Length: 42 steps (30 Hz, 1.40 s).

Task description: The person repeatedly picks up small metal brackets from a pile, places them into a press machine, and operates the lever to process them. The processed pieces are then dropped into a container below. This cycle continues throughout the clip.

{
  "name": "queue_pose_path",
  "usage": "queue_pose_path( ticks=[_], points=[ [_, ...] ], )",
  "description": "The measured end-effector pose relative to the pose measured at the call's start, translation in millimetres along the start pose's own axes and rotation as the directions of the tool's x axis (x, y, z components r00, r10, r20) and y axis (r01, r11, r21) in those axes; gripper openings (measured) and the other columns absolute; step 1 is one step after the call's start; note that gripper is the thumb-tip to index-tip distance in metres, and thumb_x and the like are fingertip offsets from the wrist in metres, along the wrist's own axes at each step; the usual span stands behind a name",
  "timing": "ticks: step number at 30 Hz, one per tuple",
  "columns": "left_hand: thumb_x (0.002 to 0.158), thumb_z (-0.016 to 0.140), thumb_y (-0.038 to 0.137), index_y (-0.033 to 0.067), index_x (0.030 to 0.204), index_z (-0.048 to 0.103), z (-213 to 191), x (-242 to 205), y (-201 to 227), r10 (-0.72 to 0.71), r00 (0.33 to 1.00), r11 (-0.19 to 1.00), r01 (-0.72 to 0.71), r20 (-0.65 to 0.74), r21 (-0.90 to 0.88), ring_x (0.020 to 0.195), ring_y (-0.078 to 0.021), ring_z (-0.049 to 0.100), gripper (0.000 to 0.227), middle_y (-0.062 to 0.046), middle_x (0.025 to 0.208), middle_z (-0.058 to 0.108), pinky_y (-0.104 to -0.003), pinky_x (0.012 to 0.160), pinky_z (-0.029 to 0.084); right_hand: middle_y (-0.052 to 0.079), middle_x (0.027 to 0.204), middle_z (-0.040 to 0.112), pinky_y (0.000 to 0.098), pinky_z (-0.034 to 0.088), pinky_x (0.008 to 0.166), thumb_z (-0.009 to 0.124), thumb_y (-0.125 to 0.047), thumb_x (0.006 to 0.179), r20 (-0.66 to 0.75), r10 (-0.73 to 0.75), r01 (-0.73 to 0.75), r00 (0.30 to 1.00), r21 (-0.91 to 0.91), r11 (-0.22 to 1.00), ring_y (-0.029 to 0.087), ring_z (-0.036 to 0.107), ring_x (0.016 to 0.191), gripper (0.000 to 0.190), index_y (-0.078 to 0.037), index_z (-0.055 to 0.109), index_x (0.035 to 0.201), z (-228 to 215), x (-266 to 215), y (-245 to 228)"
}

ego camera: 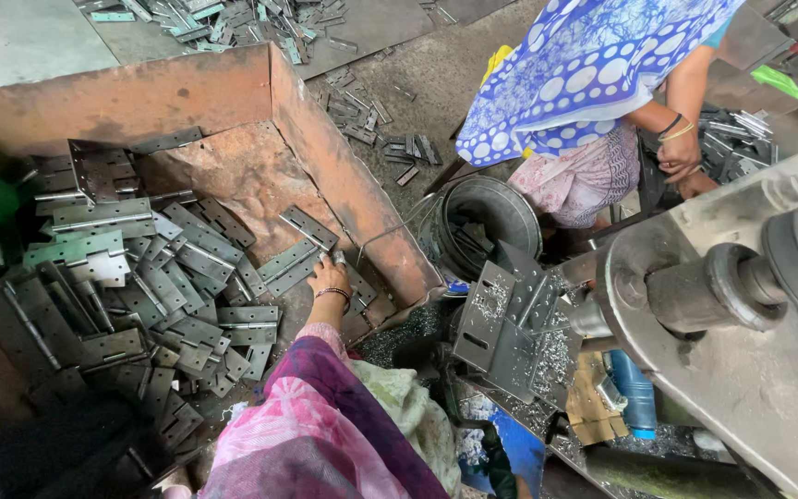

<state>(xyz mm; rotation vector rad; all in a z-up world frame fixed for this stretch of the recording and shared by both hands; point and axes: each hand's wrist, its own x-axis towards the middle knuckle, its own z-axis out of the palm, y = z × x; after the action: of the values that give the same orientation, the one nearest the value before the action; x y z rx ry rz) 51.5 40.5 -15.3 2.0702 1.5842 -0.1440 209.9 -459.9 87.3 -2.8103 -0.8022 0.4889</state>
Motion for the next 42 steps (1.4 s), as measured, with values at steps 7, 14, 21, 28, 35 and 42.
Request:
queue_pose_path(
  ticks=[7,14,21,28,35,42],
  points=[
    [0.074,0.083,0.03,0.018,0.125,0.068,6,12,-12,-0.246,0.965,0.957,0.227,-0.089,-0.181,0.12,-0.0295,0.057,0.054,-0.012,0.131,0.056,-0.048,0.098,0.05,0.02,0.1,0.077,0.0454,0.06,0.09,0.09,-0.036,0.061,-0.006,0.007,-0.007,1.0,0.0,1.0,0.037,0.076,0.099,0.081,-0.02,0.058,0.134,1,-9,11],
    [0.069,0.086,0.018,0.0141,0.112,0.076,-21,-32,-42,-0.087,0.983,0.819,-0.023,-0.164,-0.574,0.101,-0.0288,0.071,0.045,-0.014,0.107,0.073,-0.038,0.092,0.057,0.021,0.101,0.076,0.0472,0.06,0.09,0.086,-0.041,0.066,0.099,-0.033,0.038,0.995,-0.042,0.998,0.039,0.075,0.102,0.079,-0.019,0.055,0.135,0,-19,25],
    [0.075,0.065,-0.001,0.0171,0.102,0.081,-115,-170,33,0.567,0.747,0.812,-0.578,-0.346,0.082,0.108,-0.0385,0.062,0.036,-0.017,0.116,0.065,-0.044,0.086,0.056,0.021,0.106,0.074,0.0499,0.058,0.089,0.079,-0.035,0.075,0.172,0.126,-0.123,0.977,-0.032,0.992,0.041,0.071,0.105,0.062,-0.018,0.057,0.13,-14,-38,4],
    [0.078,0.064,0.008,0.0061,0.109,0.076,-135,-303,129,0.898,0.047,0.204,-0.926,-0.437,0.319,0.101,-0.0299,0.059,0.033,-0.01,0.102,0.058,-0.039,0.088,0.057,0.021,0.101,0.075,0.049,0.058,0.087,0.079,-0.031,0.078,0.179,0.041,-0.057,0.983,0.082,0.995,0.04,0.073,0.098,0.049,-0.011,0.058,0.118,-34,-51,-12],
    [0.087,0.063,0.011,0.0107,0.113,0.071,-7,-315,178,0.996,0.083,0.05,-0.866,0.044,0.498,0.116,-0.0295,0.058,0.027,-0.012,0.13,0.056,-0.043,0.094,0.055,0.022,0.105,0.074,0.0488,0.058,0.088,0.078,-0.03,0.078,0.173,0.069,-0.078,0.982,0.044,0.996,0.04,0.072,0.101,0.051,-0.01,0.057,0.12,-40,-54,-24],
    [0.092,0.055,0.025,0.0094,0.126,0.069,5,-279,177,0.95,0.294,0.297,-0.75,-0.106,0.59,0.139,-0.0342,0.037,0.04,-0.012,0.146,0.05,-0.065,0.111,0.031,0.022,0.104,0.073,0.049,0.058,0.088,0.077,-0.032,0.079,0.19,0.08,-0.089,0.978,0.04,0.995,0.04,0.072,0.1,0.052,-0.01,0.057,0.122,-44,-56,-30]
  ],
)
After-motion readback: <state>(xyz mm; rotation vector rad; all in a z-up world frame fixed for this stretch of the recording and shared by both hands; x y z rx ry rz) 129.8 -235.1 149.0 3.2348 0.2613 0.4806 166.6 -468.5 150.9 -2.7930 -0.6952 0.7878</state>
